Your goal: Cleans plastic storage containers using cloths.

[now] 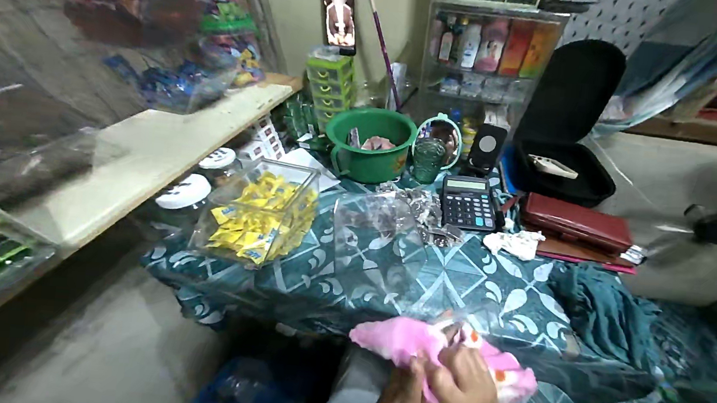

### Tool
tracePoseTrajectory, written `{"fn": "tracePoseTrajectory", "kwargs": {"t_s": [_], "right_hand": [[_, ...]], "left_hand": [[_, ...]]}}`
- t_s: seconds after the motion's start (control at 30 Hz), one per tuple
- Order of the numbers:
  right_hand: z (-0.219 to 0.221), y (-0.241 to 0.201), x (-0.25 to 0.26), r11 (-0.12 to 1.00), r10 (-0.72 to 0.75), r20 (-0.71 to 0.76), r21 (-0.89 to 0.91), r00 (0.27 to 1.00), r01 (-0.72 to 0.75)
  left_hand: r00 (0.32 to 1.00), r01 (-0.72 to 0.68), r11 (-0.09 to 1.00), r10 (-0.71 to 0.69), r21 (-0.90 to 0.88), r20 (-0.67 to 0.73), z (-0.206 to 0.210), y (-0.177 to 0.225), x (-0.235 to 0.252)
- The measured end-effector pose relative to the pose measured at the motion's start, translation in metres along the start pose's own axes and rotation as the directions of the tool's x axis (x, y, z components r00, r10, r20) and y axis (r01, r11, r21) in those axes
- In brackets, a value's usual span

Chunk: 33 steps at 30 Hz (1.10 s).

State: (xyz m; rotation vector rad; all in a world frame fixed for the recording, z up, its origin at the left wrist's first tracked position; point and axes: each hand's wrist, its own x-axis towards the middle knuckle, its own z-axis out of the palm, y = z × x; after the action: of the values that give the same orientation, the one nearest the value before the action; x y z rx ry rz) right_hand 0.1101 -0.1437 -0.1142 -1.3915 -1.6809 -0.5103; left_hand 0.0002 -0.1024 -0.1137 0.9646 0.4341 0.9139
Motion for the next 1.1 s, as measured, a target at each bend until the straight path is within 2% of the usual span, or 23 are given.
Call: {"fn": "tracePoseTrajectory", "kwargs": {"t_s": [0.07, 0.13, 0.2, 0.27, 0.33, 0.43, 0.53, 0.57, 0.63, 0.67, 0.7, 0.8, 0.87, 0.97, 1.03, 1.1], "right_hand": [[-0.002, 0.006, -0.019, 0.996, -0.066, 0.074, 0.070, 0.995, 0.061], [-0.004, 0.019, -0.033, 0.995, -0.063, 0.078, 0.078, 0.995, 0.057], [-0.009, 0.036, -0.030, 1.000, -0.005, 0.027, -0.005, 1.000, 0.005], [-0.016, 0.048, -0.014, 0.991, 0.098, -0.033, -0.088, 0.995, -0.101], [-0.018, 0.051, 0.005, 0.977, 0.164, -0.063, -0.129, 0.984, -0.171], [-0.006, 0.028, 0.007, 0.991, 0.080, -0.011, -0.105, 0.997, -0.080], [0.003, 0.007, -0.005, 0.999, -0.006, 0.092, -0.041, 0.996, 0.010], [0.001, 0.006, -0.009, 1.000, -0.017, 0.126, -0.021, 0.992, 0.020], [-0.005, 0.006, -0.020, 0.999, -0.047, 0.191, 0.036, 0.980, 0.041], [-0.009, 0.007, -0.026, 0.995, -0.064, 0.220, 0.085, 0.973, 0.047], [-0.012, 0.010, -0.033, 0.988, -0.082, 0.241, 0.145, 0.967, 0.048], [-0.018, 0.027, -0.045, 0.964, -0.090, 0.269, 0.266, 0.959, 0.016], [-0.028, 0.047, -0.038, 0.986, -0.011, 0.184, 0.163, 0.983, -0.020], [-0.038, 0.070, -0.011, 0.986, 0.166, 0.063, -0.026, 0.984, -0.165], [-0.028, 0.058, 0.002, 0.985, 0.167, 0.053, -0.048, 0.985, -0.164], [-0.012, 0.037, 0.005, 0.995, 0.090, 0.060, -0.052, 0.994, -0.087]], "left_hand": [[0.983, -0.089, 0.992, 0.102, -0.092, 0.151, -0.011, 0.002, 0.017], [0.969, -0.080, 0.980, 0.120, -0.182, 0.216, -0.017, 0.000, 0.026], [0.979, -0.029, 0.983, 0.064, -0.180, 0.192, -0.015, -0.004, 0.021], [0.994, 0.032, 0.993, -0.020, -0.110, 0.107, -0.010, -0.008, 0.011], [0.994, 0.043, 0.996, -0.035, -0.075, 0.101, -0.007, -0.012, 0.005], [0.998, -0.003, 1.000, 0.003, -0.012, 0.058, -0.006, -0.011, 0.004], [0.998, 0.058, 0.990, -0.062, -0.128, -0.027, -0.002, 0.002, 0.006], [0.999, 0.038, 0.977, -0.039, -0.210, -0.001, -0.004, 0.005, 0.011], [0.975, 0.025, 0.920, 0.065, -0.392, 0.213, -0.022, 0.002, 0.027], [0.965, 0.043, 0.897, 0.076, -0.440, 0.250, -0.028, 0.003, 0.032], [0.967, 0.046, 0.900, 0.068, -0.433, 0.245, -0.029, 0.007, 0.034], [0.989, 0.058, 0.984, -0.034, -0.166, 0.144, -0.019, 0.020, 0.030], [0.985, 0.110, 0.980, -0.085, -0.168, 0.149, -0.019, 0.018, 0.028], [0.980, 0.143, 0.970, -0.112, -0.194, 0.163, -0.018, 0.016, 0.023], [0.985, 0.157, 0.979, -0.145, -0.134, 0.095, -0.008, 0.011, 0.014], [0.988, 0.153, 0.985, -0.152, -0.079, 0.008, 0.000, 0.006, 0.011]]}}
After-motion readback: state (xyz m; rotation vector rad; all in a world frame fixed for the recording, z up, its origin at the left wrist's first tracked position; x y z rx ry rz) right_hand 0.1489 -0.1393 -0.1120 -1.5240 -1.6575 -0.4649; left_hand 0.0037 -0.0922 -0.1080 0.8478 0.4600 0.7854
